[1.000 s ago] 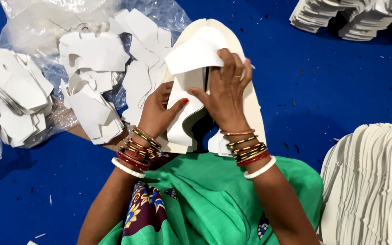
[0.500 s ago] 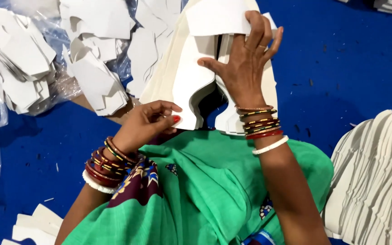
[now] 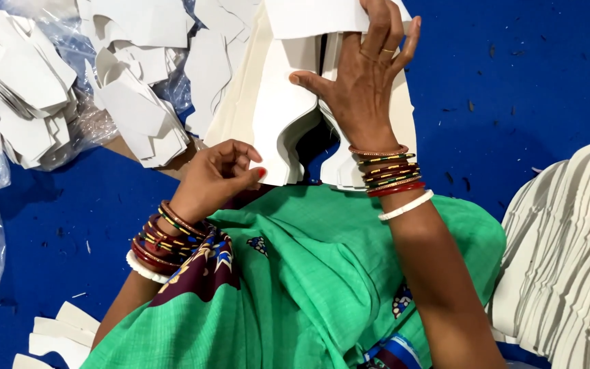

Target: The person organizes and stacks white shoe upper components on the floor.

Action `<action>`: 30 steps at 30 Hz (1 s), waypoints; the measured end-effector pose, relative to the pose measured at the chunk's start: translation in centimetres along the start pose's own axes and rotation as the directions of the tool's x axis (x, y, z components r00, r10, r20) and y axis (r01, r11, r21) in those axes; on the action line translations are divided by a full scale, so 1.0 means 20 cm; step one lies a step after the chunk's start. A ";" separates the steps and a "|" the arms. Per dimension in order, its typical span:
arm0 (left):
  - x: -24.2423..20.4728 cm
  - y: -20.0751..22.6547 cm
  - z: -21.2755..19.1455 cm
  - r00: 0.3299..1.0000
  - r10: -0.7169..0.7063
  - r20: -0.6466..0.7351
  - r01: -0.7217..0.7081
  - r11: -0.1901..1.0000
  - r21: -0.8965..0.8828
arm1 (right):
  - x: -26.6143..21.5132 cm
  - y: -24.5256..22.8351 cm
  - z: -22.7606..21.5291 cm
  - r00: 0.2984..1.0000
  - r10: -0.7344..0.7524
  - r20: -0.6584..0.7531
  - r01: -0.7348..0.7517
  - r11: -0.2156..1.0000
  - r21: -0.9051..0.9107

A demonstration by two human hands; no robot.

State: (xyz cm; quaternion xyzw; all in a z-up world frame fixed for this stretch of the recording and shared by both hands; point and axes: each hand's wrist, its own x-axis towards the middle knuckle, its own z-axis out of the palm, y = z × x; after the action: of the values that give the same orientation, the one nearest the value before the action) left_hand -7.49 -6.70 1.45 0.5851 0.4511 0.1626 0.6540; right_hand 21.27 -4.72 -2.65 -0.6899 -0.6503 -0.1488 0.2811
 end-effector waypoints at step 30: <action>0.30 0.03 0.33 0.819 0.572 0.046 -0.238 0.266 0.934 | 0.10 -0.07 -0.16 0.972 -0.015 -0.233 0.016 1.000 0.003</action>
State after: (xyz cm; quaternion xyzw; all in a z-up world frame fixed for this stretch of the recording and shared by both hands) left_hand 1.05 -6.25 -0.98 0.9071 0.3892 0.1389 0.0795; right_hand 20.70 -4.97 1.33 -0.6619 -0.6185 -0.2292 0.3562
